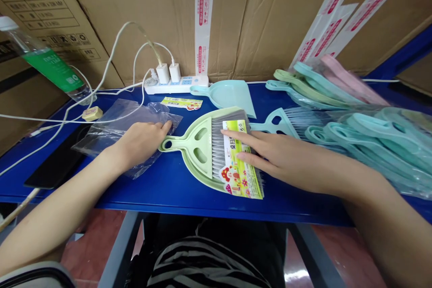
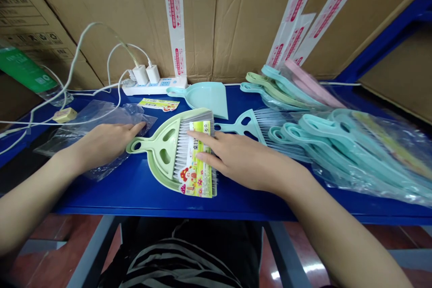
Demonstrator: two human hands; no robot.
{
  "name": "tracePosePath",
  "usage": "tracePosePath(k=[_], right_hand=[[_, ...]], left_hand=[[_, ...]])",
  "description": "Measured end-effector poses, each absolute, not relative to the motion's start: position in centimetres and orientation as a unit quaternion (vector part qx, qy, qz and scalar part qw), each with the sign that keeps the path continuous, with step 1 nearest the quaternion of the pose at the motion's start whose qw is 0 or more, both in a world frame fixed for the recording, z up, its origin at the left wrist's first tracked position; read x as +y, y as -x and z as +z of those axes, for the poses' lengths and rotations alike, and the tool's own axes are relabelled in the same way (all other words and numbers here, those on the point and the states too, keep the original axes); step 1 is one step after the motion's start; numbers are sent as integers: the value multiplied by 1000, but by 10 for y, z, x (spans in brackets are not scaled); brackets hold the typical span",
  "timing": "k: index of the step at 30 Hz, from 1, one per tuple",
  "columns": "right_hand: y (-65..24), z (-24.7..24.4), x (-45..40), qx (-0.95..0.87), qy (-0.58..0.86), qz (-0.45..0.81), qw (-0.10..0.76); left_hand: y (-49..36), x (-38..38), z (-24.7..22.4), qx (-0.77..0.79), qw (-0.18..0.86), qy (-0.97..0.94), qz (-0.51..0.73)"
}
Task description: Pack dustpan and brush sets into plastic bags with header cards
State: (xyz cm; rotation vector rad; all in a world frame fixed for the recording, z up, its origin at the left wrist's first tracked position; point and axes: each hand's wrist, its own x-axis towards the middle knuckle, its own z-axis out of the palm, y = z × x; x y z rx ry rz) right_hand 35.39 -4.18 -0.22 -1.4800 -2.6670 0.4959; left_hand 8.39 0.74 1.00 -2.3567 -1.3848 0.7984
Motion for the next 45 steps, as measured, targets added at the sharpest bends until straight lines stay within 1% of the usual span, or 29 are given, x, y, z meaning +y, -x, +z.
tracePosePath(k=[6, 12, 16, 18, 21, 23, 25, 30, 37, 42, 45], right_hand=[[-352, -1, -44, -851, 496, 175, 5], [-355, 1, -44, -859, 480, 176, 22], [-355, 1, -41, -842, 504, 189, 30], [-355, 0, -38, -833, 509, 211, 43], [-354, 0, -34, -818, 500, 277, 63], [-354, -1, -31, -808, 494, 314, 67], [-353, -1, -29, -803, 496, 325, 64], [-351, -4, -25, -804, 516, 293, 33], [-351, -6, -23, -832, 514, 203, 48], [-353, 7, -28, -842, 509, 154, 91], [-352, 13, -30, -852, 499, 127, 94]], left_hand=[[-86, 7, 11, -479, 145, 818, 285], [-88, 5, 13, -484, 142, 814, 287], [-85, 6, 10, -480, 148, 818, 280], [-84, 7, 10, -477, 149, 822, 272], [-83, 7, 13, -475, 144, 829, 257], [-83, 7, 15, -477, 142, 833, 242], [-83, 7, 17, -479, 143, 834, 235], [-82, 8, 20, -474, 129, 838, 237], [-77, 10, 20, -477, 115, 845, 213], [-75, 12, 19, -502, 181, 825, 185], [-77, 11, 20, -520, 217, 813, 145]])
